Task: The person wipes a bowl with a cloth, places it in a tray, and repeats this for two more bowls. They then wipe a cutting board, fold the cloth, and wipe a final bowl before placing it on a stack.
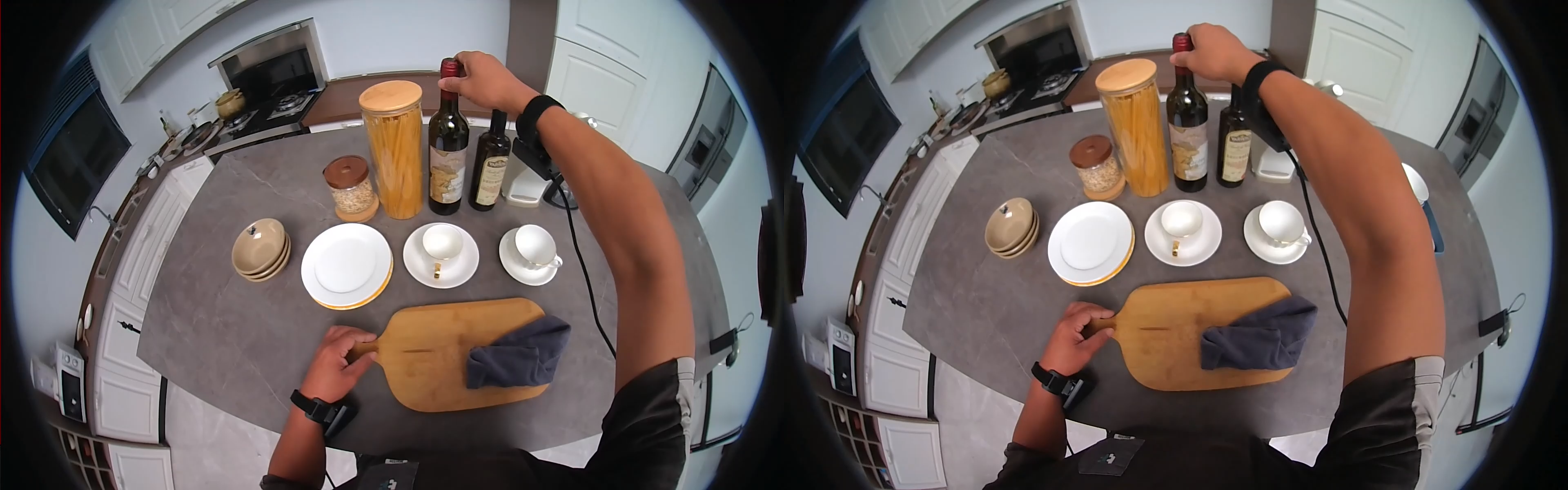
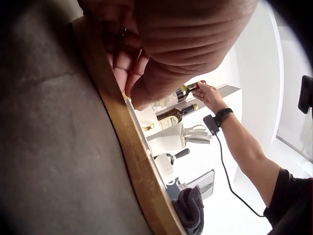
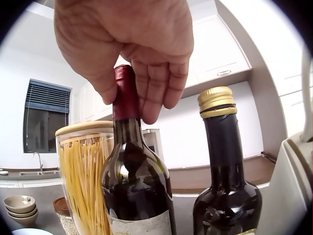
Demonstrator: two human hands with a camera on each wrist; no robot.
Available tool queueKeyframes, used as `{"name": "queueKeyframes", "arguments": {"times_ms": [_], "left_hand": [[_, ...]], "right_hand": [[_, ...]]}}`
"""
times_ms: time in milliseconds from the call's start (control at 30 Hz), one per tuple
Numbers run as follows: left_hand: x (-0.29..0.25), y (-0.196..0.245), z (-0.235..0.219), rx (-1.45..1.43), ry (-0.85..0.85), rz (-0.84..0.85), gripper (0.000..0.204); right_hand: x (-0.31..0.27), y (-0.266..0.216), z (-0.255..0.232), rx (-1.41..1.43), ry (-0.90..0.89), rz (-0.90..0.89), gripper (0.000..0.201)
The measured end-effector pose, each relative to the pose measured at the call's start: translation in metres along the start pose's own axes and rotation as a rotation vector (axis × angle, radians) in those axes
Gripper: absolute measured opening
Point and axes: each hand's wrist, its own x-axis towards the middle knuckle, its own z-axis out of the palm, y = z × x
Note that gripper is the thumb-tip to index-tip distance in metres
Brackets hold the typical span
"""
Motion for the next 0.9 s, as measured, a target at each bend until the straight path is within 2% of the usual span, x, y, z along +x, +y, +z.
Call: {"name": "queueKeyframes", "arguments": {"times_ms": [433, 633, 733, 800, 900], "left_hand": [[0.0006, 0.0013, -0.0017, 0.003, -0.007, 0.001, 0.032], [-0.0006, 0.0, -0.0022, -0.012, -0.008, -0.015, 0.031], [-0.0007, 0.0014, -0.0012, -0.023, -0.011, -0.023, 0.031], [0.0002, 0.0016, -0.0011, -0.035, -0.006, -0.033, 0.031], [-0.0006, -0.0016, -0.0011, -0.007, -0.009, -0.006, 0.031]], "right_hand": [[0.0035, 0.0015, -0.0004, -0.024, -0.007, -0.044, 0.051], [0.0024, 0.0006, 0.0, -0.03, 0.004, 0.005, 0.048], [0.0009, 0.002, 0.0009, -0.025, -0.01, 0.012, 0.05], [0.0027, 0.0011, 0.0026, -0.045, 0.028, -0.045, 0.052], [0.0045, 0.0005, 0.0024, -0.024, -0.009, -0.004, 0.054]]}}
